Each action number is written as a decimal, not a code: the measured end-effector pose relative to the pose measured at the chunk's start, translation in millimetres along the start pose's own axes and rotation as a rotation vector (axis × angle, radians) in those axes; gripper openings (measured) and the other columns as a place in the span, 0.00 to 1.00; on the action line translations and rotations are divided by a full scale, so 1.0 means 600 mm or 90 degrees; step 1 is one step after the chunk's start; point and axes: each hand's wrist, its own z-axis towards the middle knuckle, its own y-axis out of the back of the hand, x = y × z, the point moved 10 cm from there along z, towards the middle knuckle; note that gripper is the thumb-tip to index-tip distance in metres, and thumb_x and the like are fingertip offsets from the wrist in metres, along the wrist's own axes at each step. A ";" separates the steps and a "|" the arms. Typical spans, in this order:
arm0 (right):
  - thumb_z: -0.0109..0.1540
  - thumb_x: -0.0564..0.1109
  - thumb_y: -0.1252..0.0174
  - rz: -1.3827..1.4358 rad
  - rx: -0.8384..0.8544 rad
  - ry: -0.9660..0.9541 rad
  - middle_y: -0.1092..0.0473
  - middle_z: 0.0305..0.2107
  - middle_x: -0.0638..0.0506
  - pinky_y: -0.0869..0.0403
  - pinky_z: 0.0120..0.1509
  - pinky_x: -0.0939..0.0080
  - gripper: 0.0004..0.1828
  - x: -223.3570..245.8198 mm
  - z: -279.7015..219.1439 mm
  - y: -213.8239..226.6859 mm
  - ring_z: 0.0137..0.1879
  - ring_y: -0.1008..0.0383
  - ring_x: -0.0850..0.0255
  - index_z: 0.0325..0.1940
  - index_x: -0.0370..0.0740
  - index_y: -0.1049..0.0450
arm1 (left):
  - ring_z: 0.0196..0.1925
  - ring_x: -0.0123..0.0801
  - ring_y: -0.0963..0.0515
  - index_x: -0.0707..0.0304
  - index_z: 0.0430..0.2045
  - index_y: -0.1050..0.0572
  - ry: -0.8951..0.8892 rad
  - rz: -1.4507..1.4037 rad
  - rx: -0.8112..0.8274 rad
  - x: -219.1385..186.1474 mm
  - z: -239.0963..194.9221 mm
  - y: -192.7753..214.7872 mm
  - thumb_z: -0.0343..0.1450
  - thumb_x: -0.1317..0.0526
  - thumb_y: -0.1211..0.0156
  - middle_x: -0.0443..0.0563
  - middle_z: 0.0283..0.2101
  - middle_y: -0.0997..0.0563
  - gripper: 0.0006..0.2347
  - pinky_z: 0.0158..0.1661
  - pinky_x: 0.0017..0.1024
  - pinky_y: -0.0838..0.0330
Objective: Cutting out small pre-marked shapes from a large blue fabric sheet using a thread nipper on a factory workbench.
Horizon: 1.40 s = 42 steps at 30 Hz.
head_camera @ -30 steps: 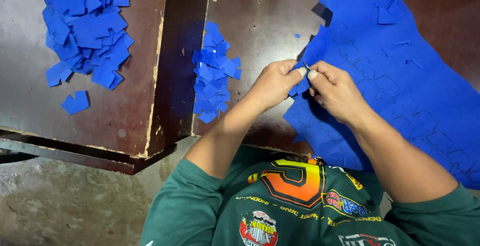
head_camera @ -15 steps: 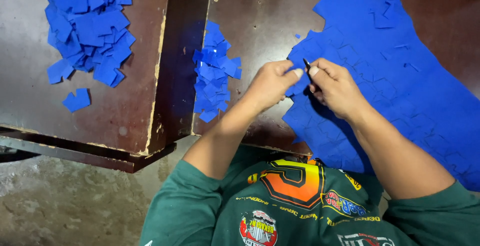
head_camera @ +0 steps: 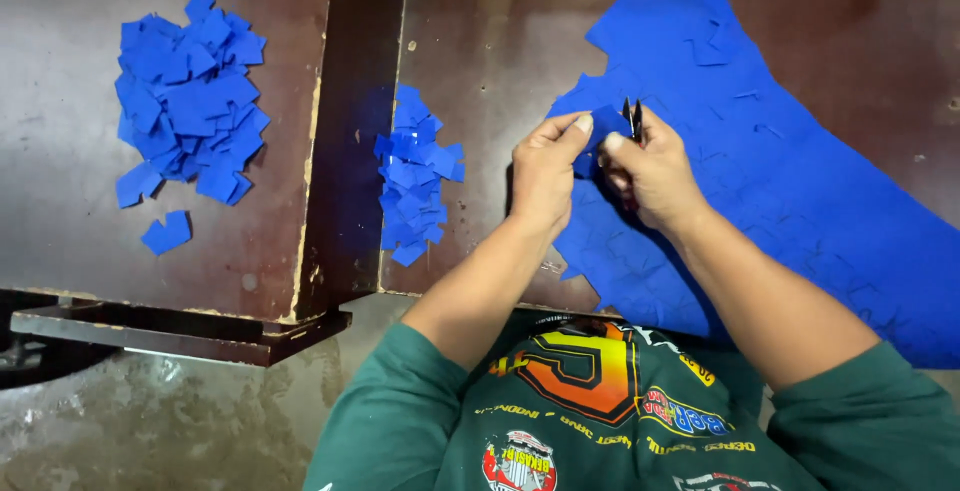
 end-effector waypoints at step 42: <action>0.69 0.47 0.56 0.042 -0.009 0.101 0.34 0.22 0.43 0.39 0.16 0.69 0.21 0.030 -0.025 0.051 0.15 0.39 0.65 0.54 0.28 0.27 | 0.11 0.26 0.27 0.67 0.34 0.25 0.028 0.111 0.059 0.015 0.003 0.003 0.70 0.67 0.37 0.54 0.16 0.23 0.05 0.12 0.14 0.36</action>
